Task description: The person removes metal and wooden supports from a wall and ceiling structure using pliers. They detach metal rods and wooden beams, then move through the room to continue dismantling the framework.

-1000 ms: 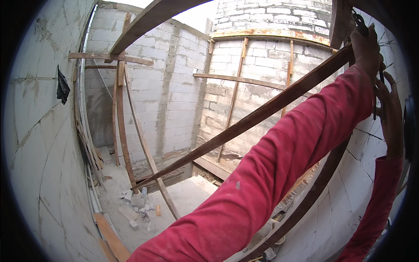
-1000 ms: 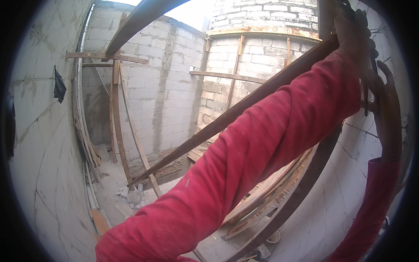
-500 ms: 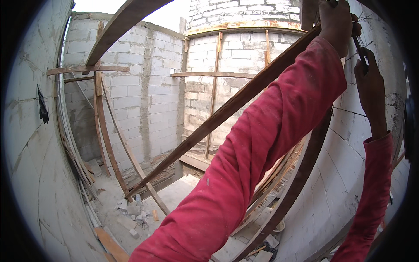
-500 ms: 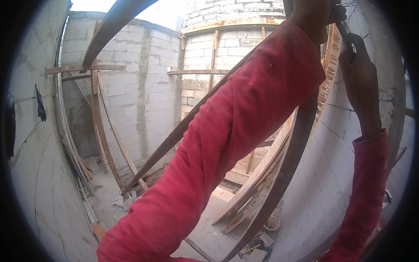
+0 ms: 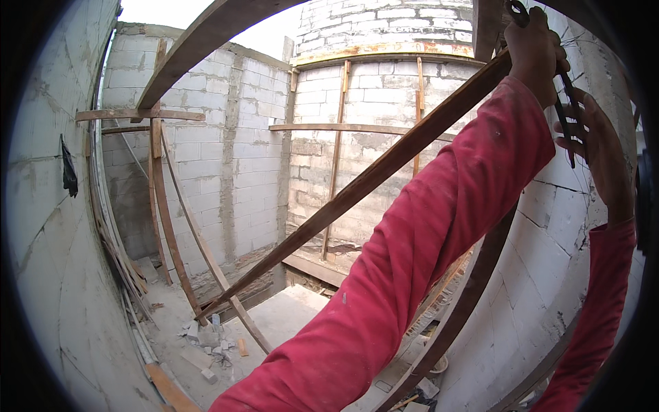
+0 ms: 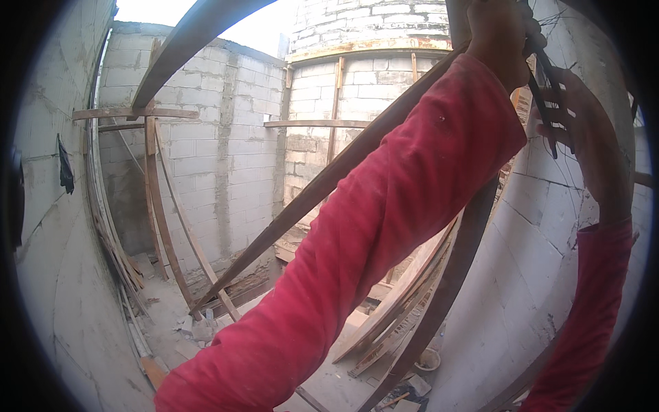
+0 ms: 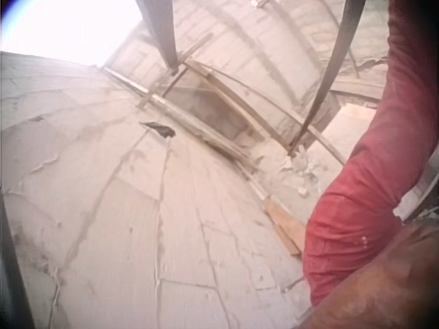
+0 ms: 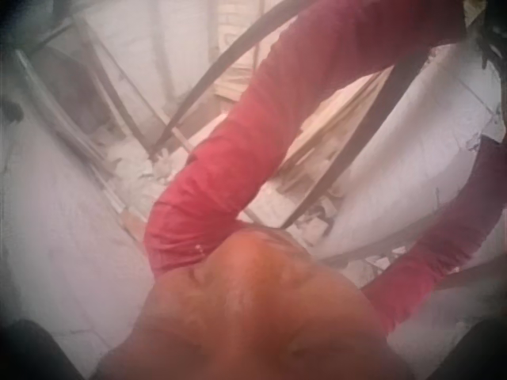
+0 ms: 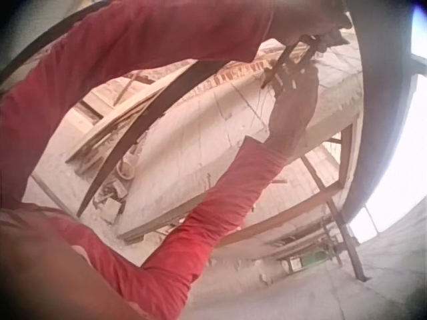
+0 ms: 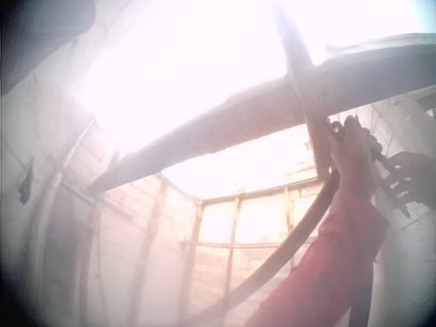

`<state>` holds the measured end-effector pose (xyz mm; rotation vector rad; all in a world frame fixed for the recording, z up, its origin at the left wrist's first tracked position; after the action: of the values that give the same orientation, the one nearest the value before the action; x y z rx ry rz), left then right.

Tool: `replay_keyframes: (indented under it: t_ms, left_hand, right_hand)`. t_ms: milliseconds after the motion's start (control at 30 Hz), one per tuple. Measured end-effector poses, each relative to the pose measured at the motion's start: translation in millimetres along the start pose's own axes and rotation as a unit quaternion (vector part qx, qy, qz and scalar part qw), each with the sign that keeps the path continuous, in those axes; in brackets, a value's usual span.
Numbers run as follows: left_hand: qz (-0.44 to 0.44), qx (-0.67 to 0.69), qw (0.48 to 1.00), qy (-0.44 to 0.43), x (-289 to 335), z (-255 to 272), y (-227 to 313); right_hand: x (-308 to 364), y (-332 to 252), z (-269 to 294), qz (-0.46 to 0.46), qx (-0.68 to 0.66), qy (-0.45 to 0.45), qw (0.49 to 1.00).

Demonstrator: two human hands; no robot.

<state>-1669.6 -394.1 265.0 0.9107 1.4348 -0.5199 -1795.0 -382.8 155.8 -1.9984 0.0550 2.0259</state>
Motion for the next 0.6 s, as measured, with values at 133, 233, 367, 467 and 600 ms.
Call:
replay_keyframes:
  t_ms: [133, 233, 367, 467, 600]
  left_hand:
    - [-0.005, 0.07, 0.997, 0.009, -19, 3, -17]
    - [-0.007, 0.05, 0.998, 0.022, -15, 5, -17]
    - [-0.015, 0.026, 0.999, 0.034, -15, 14, -11]
    - [-0.012, 0.018, 0.999, 0.036, -15, 11, -15]
    - [-0.011, 0.011, 0.999, 0.045, -13, 16, -14]
  right_hand:
    - [-8, 0, -22, -0.086, -0.098, -0.16, 0.979]
    - [-8, 17, -19, -0.051, -0.126, -0.164, 0.977]
    - [0, 34, -45, -0.161, -0.323, -0.174, 0.916]
    - [5, 29, -35, -0.13, -0.228, -0.134, 0.956]
    - [8, 8, -48, -0.145, -0.279, -0.214, 0.925]
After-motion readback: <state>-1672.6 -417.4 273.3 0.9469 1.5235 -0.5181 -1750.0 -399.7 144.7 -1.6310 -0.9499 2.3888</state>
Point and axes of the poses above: each hand's wrist, its own x-axis away from the middle knuckle, its own z-axis out of the back of the hand, y = z × x, the point moved 8 cm from there along -x, towards the middle knuckle, and after that the axes turned 4 degrees about y, right-handed, at the moved point
